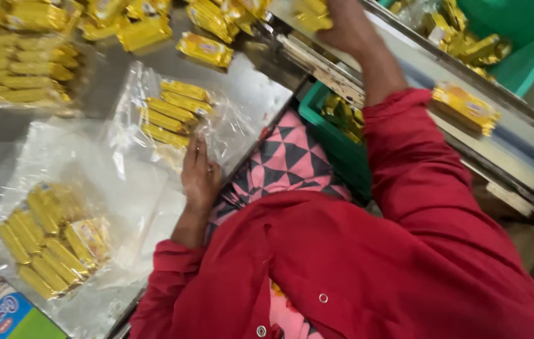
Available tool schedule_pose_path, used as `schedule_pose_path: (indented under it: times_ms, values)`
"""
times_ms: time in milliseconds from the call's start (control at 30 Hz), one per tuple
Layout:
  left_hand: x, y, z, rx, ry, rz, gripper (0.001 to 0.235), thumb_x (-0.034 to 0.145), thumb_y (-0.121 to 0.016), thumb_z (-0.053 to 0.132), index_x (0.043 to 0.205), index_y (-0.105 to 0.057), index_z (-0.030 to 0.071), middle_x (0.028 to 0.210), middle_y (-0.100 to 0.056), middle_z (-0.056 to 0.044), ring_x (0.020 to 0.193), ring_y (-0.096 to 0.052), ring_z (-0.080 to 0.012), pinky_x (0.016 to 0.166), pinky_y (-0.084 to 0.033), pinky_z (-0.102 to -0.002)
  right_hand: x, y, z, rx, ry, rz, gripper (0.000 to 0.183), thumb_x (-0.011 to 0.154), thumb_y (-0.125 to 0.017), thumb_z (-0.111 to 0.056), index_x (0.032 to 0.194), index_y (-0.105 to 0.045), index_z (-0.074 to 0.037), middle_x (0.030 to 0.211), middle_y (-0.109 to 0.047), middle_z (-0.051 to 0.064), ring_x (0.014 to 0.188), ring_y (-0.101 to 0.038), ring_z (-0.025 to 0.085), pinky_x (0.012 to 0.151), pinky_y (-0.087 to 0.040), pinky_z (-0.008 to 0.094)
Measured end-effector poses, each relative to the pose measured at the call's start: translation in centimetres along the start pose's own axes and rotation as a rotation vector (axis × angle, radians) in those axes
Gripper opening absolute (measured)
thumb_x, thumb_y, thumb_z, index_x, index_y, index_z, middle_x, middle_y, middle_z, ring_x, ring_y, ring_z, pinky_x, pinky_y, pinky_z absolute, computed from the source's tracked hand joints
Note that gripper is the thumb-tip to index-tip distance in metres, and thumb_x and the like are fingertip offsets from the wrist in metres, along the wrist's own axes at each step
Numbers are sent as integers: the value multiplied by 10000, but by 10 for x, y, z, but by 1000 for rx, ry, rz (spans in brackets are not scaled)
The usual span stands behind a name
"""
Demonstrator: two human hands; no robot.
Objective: The person places yellow-wrapped snack bars into clear plastic bags on a metal table. They repeatedly pick up the bars, arrange them inside the bags, and move the filled bags to a conveyor belt on the right side of the frame.
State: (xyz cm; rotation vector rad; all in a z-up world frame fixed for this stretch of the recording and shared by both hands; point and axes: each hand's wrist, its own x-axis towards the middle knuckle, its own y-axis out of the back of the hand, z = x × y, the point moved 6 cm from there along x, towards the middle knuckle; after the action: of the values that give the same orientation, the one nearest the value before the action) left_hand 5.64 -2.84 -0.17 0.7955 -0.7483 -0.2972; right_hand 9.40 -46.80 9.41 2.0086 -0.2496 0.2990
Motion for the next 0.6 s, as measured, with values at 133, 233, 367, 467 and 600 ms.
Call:
schedule_pose_path:
  times_ms: [133, 233, 367, 467, 600]
  values:
    - [13, 10, 1, 20, 73, 19, 650, 836, -642, 14, 1460, -485, -80, 1508, -471, -296, 1327, -525, -479, 1080, -480, -488, -13, -86, -52, 931, -159, -338, 1005, 624, -858, 11, 1547, -468, -64, 1357, -688, 138, 1223, -659, 243, 1038, -559, 357]
    - [8, 13, 11, 55, 90, -9, 680, 821, -629, -4, 1475, -466, -97, 1529, -446, -295, 1282, -525, -487, 1072, -472, -491, -76, -157, -131, 1224, -163, -814, 955, 610, -859, 27, 1487, -488, -42, 1396, -609, 144, 1315, -562, 239, 1123, -432, 377]
    - [21, -1, 40, 137, -49, -192, 669, 771, -600, -63, 1433, -504, -50, 1573, -442, -266, 1224, -547, -441, 1067, -481, -470, -118, -172, -133, 1527, -717, -82, 733, 740, -793, -33, 1385, -450, 30, 1231, -671, 208, 1110, -651, 349, 902, -549, 447]
    - [24, -2, 68, 62, -186, -218, 718, 756, -604, -80, 1465, -499, -119, 1575, -450, -265, 1143, -568, -423, 1040, -505, -464, -123, -172, -156, 987, -344, -16, 723, 815, -823, -56, 1419, -432, 17, 1233, -639, 167, 1138, -626, 265, 954, -548, 371]
    - [23, -2, 67, -47, -61, -162, 519, 793, -627, -35, 1311, -619, -9, 1459, -512, -234, 1184, -595, -415, 992, -518, -453, -87, -169, -178, 816, -129, 9, 659, 888, -774, -151, 1419, -430, 36, 1196, -636, 199, 1089, -639, 286, 933, -543, 404]
